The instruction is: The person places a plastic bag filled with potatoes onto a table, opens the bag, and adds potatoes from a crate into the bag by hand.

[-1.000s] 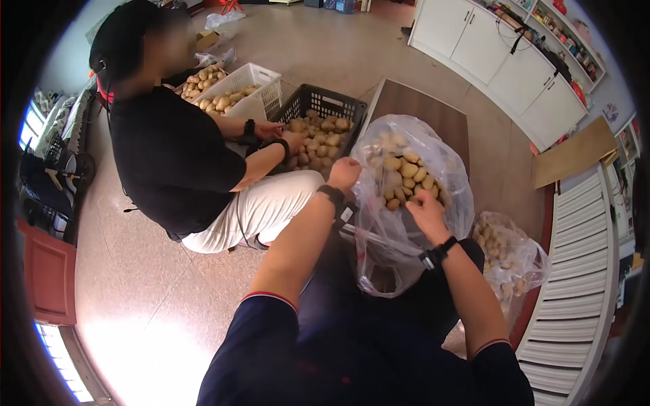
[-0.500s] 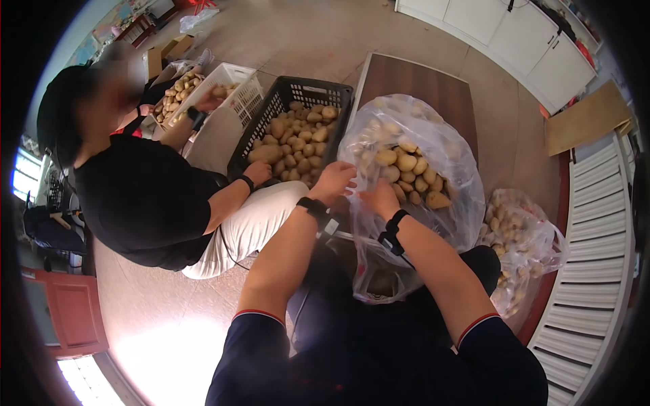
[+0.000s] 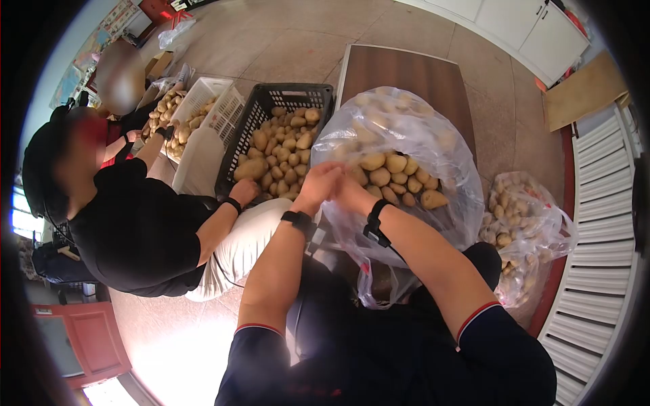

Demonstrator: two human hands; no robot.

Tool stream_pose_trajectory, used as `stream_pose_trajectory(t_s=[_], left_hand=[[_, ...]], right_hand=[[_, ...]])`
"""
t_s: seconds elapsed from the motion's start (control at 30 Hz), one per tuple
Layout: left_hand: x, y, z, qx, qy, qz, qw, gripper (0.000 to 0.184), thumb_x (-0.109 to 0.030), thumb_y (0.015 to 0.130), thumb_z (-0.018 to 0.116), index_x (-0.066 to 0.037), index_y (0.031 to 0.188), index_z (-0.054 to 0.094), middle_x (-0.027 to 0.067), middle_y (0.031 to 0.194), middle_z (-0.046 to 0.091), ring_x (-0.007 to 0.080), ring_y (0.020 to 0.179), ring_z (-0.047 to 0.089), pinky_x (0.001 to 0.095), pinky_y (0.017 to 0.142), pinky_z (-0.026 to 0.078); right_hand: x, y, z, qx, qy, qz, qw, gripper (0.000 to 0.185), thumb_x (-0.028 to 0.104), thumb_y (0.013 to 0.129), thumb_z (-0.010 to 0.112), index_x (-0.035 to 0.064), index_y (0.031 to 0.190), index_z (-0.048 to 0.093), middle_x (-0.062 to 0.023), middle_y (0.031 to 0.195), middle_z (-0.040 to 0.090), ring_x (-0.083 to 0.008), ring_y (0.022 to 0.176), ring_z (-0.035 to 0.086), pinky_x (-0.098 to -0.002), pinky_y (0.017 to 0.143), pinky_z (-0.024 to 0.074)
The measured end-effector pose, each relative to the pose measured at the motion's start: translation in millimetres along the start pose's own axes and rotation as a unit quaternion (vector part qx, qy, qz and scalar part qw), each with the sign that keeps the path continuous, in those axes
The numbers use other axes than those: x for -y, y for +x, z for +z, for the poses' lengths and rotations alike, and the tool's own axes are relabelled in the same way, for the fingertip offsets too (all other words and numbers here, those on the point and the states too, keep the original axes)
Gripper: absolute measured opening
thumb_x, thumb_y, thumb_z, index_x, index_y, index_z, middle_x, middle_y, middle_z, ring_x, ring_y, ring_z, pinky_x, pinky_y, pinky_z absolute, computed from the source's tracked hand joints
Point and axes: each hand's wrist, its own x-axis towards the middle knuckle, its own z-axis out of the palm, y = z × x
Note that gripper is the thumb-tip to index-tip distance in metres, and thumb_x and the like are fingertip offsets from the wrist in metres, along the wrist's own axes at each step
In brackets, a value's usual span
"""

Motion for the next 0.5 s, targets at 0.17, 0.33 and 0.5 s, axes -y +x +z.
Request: stream_pose_trajectory(t_s=[0.17,0.33,0.5], left_hand=[[25,14,-5,-0.015,0.093,-0.065,0.993,0.033,-0.021,0.096,0.053,-0.002,0.122,0.062,0.0037,0.094,0.066,0.0097,0.068,0.059,0.0239,0.059,0.048],[49,29,-20,-0.068,0.216,0.018,0.974,0.036,-0.021,0.094,0.054,-0.002,0.124,0.062,0.0037,0.094,0.065,0.0109,0.084,0.059,0.0252,0.073,0.048],[62,36,-26,-0.086,0.222,-0.026,0.971,0.035,-0.016,0.091,0.053,-0.005,0.122,0.064,0.0105,0.104,0.068,0.0159,0.093,0.061,0.0283,0.084,0.047]], right_hand=[[38,-35,-27,-0.048,-0.062,0.010,0.997,0.016,0.011,0.084,0.060,0.0042,0.098,0.064,-0.0149,0.093,0.065,-0.0353,0.091,0.062,-0.0417,0.078,0.0487],[28,-50,-76,-0.179,-0.345,-0.064,0.919,0.024,0.009,0.079,0.061,0.0041,0.103,0.061,-0.0143,0.104,0.060,-0.0344,0.101,0.057,-0.0445,0.083,0.0491],[15,-48,-101,-0.176,-0.384,-0.021,0.906,0.025,0.009,0.080,0.058,0.0055,0.105,0.057,-0.0126,0.111,0.057,-0.0353,0.101,0.056,-0.0457,0.084,0.0488]])
